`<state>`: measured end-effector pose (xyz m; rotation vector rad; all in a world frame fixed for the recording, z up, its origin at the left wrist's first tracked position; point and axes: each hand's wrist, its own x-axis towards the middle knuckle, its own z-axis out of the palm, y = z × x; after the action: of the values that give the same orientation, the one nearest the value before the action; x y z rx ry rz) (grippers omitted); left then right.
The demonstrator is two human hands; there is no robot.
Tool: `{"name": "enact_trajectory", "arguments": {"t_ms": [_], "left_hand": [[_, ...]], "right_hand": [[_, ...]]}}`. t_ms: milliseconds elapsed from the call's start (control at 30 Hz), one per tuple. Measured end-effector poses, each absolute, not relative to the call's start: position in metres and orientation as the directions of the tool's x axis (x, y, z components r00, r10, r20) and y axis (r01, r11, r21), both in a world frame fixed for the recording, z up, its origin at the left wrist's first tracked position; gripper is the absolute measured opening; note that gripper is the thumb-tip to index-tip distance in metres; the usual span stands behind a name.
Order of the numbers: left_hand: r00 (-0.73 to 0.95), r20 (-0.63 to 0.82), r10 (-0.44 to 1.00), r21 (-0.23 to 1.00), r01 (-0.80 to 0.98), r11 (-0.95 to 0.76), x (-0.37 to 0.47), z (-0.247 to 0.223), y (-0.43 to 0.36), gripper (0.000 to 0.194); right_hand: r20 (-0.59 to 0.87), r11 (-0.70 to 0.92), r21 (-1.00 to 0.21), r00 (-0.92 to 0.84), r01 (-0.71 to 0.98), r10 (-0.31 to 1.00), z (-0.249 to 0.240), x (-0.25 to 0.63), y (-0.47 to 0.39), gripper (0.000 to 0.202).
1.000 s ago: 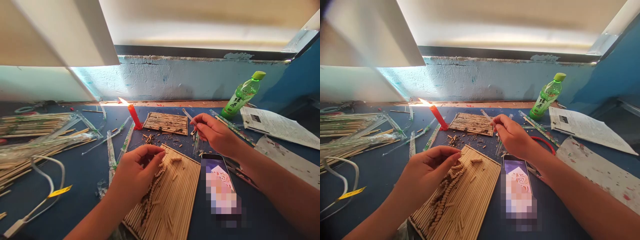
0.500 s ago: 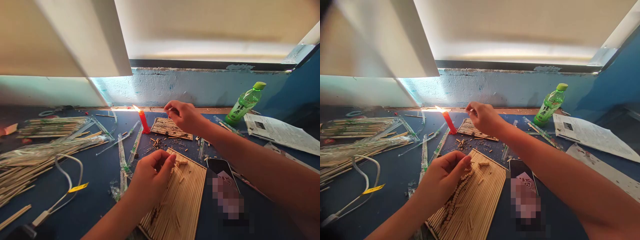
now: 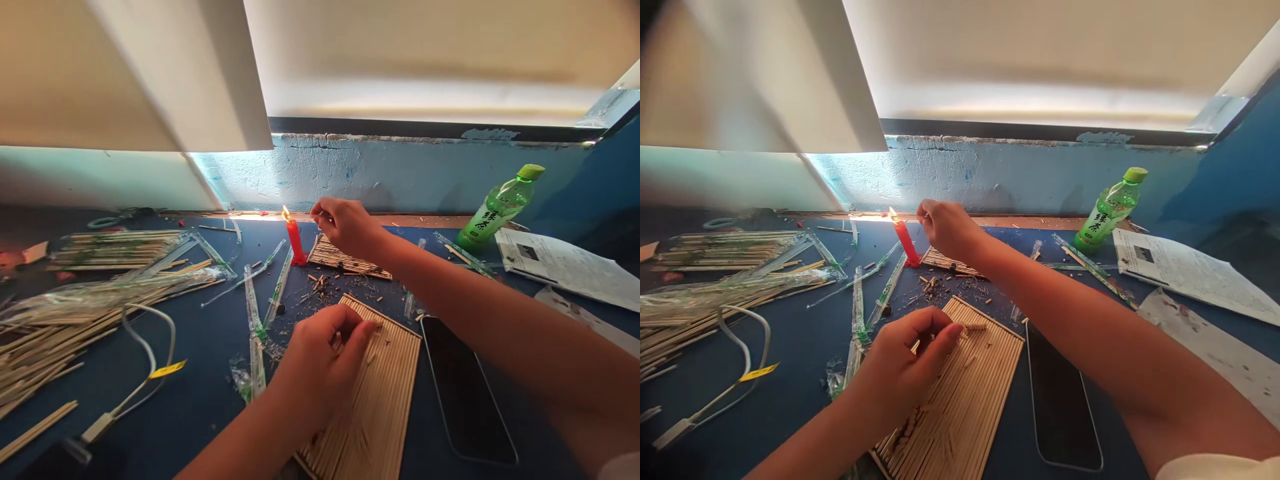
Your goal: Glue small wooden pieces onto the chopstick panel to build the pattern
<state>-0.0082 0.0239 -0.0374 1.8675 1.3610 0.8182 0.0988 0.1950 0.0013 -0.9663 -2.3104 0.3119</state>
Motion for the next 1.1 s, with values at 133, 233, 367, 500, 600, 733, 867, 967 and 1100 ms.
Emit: {"name": "enact_trajectory", "arguments": {"t_ms": [133, 233, 367, 500, 600, 733, 867, 967, 1100], "left_hand": [[0.612, 0.332, 0.718, 0.55, 0.493, -0.674, 0.011, -0.046, 0.007, 0.021], [0.75, 0.34, 0.567, 0.332, 0.468, -0.819, 0.03, -0.061, -0.007, 0.027], [0.814, 0.268, 0.515, 0.237, 0.462, -0.854, 0.043, -0.075, -0.015, 0.029], [0.824, 0.252, 0.508, 0.207, 0.467, -0.86, 0.045, -0.076, -0.014, 0.026], [0.827, 0.246, 0.505, 0.183, 0.472, -0.862, 0.046, -0.074, -0.014, 0.022], [0.842, 0.248, 0.479, 0.182, 0.445, -0.877, 0.048, -0.076, -0.016, 0.018], [0.828, 0.272, 0.49, 0.203, 0.449, -0.87, 0.049, -0.079, -0.017, 0.017], [0.803, 0.334, 0.494, 0.229, 0.439, -0.869, 0.048, -0.078, -0.016, 0.023], [0.778, 0.409, 0.478, 0.271, 0.396, -0.877, 0.046, -0.075, -0.014, 0.027]], "right_hand": [[0.435, 0.696, -0.425, -0.543, 0.579, 0.718, -0.001, 0.099, 0.198, 0.02], [0.413, 0.686, -0.422, -0.549, 0.592, 0.727, -0.002, 0.1, 0.2, 0.02], [0.42, 0.685, -0.421, -0.541, 0.594, 0.728, -0.002, 0.101, 0.203, 0.02], [0.416, 0.685, -0.425, -0.544, 0.592, 0.728, -0.002, 0.102, 0.204, 0.019], [0.4, 0.678, -0.433, -0.547, 0.594, 0.735, -0.002, 0.103, 0.203, 0.019], [0.407, 0.676, -0.442, -0.54, 0.589, 0.737, -0.001, 0.102, 0.202, 0.019], [0.404, 0.674, -0.445, -0.54, 0.59, 0.739, -0.001, 0.102, 0.201, 0.019], [0.392, 0.673, -0.448, -0.547, 0.588, 0.74, -0.002, 0.102, 0.202, 0.018], [0.381, 0.67, -0.445, -0.552, 0.594, 0.742, -0.003, 0.102, 0.204, 0.018]]}}
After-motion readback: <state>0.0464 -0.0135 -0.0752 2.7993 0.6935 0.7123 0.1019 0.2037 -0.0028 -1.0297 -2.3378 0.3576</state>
